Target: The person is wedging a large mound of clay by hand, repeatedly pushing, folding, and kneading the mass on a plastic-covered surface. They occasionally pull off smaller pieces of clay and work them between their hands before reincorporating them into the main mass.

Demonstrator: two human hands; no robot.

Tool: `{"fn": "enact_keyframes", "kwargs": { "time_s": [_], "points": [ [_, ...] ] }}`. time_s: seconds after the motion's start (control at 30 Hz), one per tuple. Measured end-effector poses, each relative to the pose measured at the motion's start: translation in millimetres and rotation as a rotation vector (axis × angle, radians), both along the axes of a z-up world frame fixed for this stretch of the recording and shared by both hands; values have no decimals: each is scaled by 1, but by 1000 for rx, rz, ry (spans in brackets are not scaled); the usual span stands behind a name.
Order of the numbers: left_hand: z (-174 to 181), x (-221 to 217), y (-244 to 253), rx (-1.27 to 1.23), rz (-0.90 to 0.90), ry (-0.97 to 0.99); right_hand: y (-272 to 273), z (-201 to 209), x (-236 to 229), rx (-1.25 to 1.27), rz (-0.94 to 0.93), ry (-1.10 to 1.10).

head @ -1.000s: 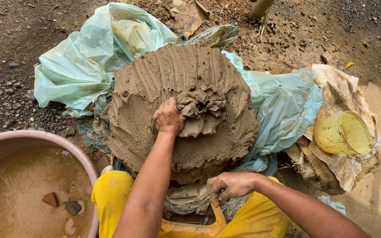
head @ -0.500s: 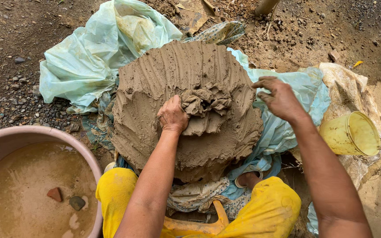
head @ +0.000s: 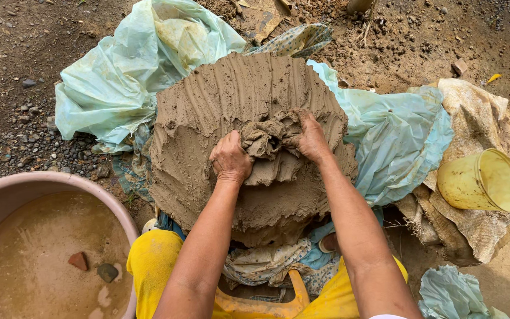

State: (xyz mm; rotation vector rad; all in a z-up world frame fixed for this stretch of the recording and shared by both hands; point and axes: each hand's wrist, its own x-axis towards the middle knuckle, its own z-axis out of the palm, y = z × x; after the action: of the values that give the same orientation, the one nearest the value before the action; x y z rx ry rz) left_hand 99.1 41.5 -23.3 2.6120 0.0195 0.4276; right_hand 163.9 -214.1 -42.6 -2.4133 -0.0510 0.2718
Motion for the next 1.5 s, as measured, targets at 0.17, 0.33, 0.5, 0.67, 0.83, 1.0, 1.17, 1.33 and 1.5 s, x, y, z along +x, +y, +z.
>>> {"fn": "enact_keyframes", "kwargs": {
  "time_s": [0.17, 0.33, 0.5, 0.67, 0.83, 1.0, 1.17, 1.33, 1.5],
  "points": [
    [-11, 4, 0, -2, 2, 58, 3, -10, -1, -45, -92, -340],
    [-24, 7, 1, 5, -5, 44, 25, 24, -10, -118, -329, -1],
    [-29, 6, 1, 71, 19, -192, 30, 65, -40, -49, -215, 82],
    [-15, 8, 2, -56, -20, 50, 11, 87, -43, -166, -5, -577],
    [6, 0, 3, -49, -14, -110, 15, 45, 31, -111, 86, 111],
    [-4, -3, 2, -58, -15, 142, 37, 37, 38, 19, -172, 416],
    [-13, 12, 0, -29, 3, 121, 53, 50, -9, -369, -52, -329],
    [-21, -30, -7, 50, 20, 113, 79, 62, -101, -69, -283, -482],
    [24, -121, -7, -154, -29, -238, 84, 89, -208, 229, -326, -774]
  ]
}}
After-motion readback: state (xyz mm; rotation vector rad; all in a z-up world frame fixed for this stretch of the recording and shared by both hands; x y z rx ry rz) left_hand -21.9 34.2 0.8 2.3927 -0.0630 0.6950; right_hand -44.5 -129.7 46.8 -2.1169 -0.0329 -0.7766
